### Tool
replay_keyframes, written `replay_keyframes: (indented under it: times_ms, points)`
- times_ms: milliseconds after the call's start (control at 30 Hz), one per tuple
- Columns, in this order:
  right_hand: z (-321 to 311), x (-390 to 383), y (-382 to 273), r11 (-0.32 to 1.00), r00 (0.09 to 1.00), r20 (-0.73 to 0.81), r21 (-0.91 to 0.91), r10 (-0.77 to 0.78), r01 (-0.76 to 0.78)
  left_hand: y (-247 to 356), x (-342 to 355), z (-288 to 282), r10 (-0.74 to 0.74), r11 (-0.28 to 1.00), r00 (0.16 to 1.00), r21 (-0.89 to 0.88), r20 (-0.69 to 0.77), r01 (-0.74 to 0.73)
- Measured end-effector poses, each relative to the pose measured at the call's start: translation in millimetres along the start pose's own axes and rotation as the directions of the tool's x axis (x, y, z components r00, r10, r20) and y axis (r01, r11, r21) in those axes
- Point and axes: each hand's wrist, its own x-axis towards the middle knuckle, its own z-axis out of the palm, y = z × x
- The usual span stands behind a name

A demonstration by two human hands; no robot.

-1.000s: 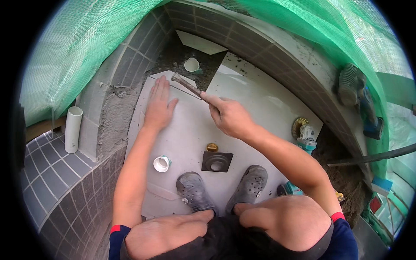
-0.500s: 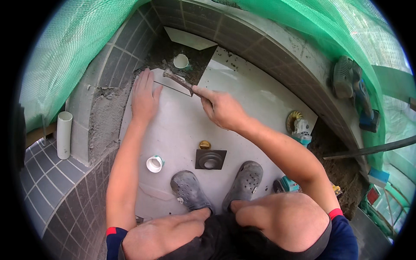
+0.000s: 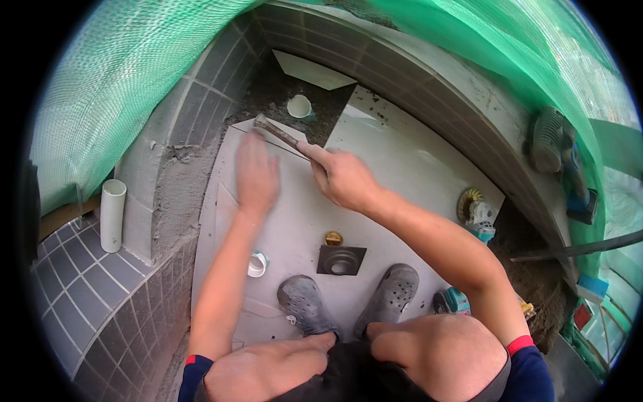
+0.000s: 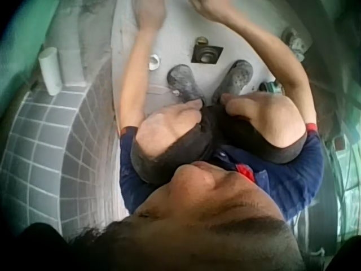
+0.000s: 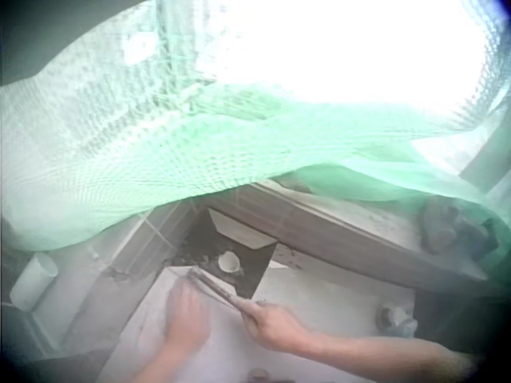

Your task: The person positions pieces of tile around a floor drain using a hammer and fits a drain cover over the opening.

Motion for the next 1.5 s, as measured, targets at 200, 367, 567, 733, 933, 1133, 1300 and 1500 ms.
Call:
replay_keyframes:
  times_ms: [200,367,567,733,933,1133,1300,1500]
  points:
    - [10,9,5,0.998,0.997,-0.036,-0.030,-0.062,0.061,33,-12,-3,0.092,0.974,0.987,-0.220,0.134,-0.061]
    - [9,15,-4,1.000,1.000,0.024,0.000,-0.011,0.011,31,-15,0,0.081,0.964,0.992,-0.261,0.093,-0.054]
    - [13,19,-1,0.998,0.999,-0.027,0.052,-0.045,0.046,33,-14,-2,0.091,0.962,0.991,-0.266,0.094,-0.063]
    - [12,28,-7,0.998,0.998,0.002,-0.017,-0.059,0.059,33,-16,2,0.087,0.959,0.993,-0.278,0.081,-0.062]
    - [8,30,-23,1.000,0.998,0.064,0.001,0.019,-0.019,32,-17,6,0.079,0.962,0.994,-0.267,0.081,-0.054]
    - [7,20,-6,1.000,0.999,-0.032,0.023,0.001,0.000,35,-13,-3,0.062,0.967,0.989,-0.253,0.131,-0.027]
    - [-12,-7,-6,0.983,0.985,-0.129,0.158,0.112,-0.091,14,9,-13,0.009,0.997,0.991,-0.072,0.133,0.001]
    - [-30,-50,17,0.940,0.942,-0.213,0.279,0.258,-0.195,2,28,-19,0.139,0.988,0.955,-0.095,0.262,-0.118]
